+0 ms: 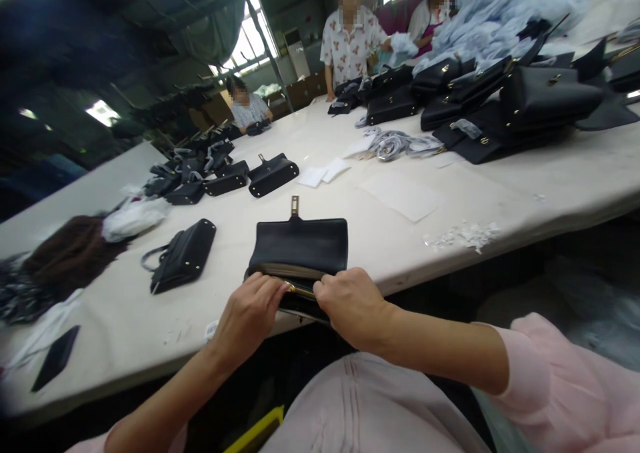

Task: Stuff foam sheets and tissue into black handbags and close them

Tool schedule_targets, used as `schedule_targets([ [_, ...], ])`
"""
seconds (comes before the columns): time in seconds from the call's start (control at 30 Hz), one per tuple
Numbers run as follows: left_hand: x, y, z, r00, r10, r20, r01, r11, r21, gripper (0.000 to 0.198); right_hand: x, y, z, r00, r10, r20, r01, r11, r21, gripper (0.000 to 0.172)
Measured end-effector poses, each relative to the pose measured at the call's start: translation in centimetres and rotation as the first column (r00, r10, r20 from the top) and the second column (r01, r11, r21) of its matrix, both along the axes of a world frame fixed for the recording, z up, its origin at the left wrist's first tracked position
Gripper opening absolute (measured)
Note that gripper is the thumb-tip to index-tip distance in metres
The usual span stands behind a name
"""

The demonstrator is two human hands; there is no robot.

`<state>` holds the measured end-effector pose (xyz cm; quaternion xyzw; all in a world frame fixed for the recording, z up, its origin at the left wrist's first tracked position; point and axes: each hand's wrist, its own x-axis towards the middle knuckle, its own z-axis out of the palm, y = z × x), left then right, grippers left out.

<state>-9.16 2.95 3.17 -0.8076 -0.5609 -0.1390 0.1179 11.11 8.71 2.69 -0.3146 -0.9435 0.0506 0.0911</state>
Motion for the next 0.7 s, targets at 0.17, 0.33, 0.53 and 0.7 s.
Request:
schedule_targets([
  [0.17,-3.3,-0.8,0.7,0.997,0.072,0.004,-0.071,0.996,-0.049,0.024,0.2,0.0,1.1,0.994,0.067,0.083,-0.065,0.998,-0.028,0.021],
  [0.33,-5.8,-2.3,0.8,0.996,0.084,0.007,-0.084,0.996,0.024,0.021,2.4,1.6,1.3,0.997,-0.006,0.081,0.004,1.000,0.023,0.031],
  [0.53,-5.7,-2.5,-0.3,0.993,0.081,0.088,-0.080,0.997,-0.010,0.019,4.4,3.2,1.1,0.987,-0.061,0.148,0.068,0.997,-0.044,0.029],
  [0.7,-5.5,-0.9,-1.0,0.991,0.084,0.109,-0.075,0.994,-0.083,0.026,4.5,2.5,1.6,0.978,-0.076,0.194,0.106,0.983,-0.147,0.016],
])
